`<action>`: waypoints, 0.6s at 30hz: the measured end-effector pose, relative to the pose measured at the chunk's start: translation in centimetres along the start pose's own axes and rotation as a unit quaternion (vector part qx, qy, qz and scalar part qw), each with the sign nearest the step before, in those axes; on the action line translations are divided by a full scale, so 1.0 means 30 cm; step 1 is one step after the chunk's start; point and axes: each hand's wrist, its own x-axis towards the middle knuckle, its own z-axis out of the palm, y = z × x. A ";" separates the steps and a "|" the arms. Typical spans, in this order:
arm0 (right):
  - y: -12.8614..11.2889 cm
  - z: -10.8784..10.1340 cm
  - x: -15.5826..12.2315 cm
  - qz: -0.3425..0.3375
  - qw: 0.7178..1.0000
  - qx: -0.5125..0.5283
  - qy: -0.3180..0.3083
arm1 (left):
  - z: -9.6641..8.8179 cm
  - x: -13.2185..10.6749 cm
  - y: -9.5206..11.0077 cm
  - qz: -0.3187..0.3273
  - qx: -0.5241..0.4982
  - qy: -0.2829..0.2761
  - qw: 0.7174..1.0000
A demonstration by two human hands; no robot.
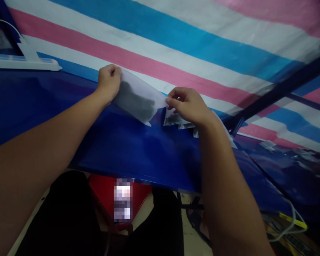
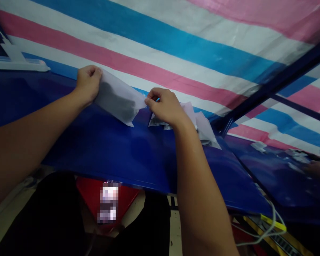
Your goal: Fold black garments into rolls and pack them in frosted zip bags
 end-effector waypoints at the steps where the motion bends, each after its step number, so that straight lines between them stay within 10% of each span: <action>1: -0.001 0.002 0.000 0.005 1.000 -0.001 -0.002 | 0.001 0.001 -0.002 0.002 0.005 -0.008 1.000; 18: -0.041 0.122 -0.003 -0.002 0.997 -0.015 -0.077 | 0.061 -0.001 -0.050 -0.034 0.035 -0.026 0.998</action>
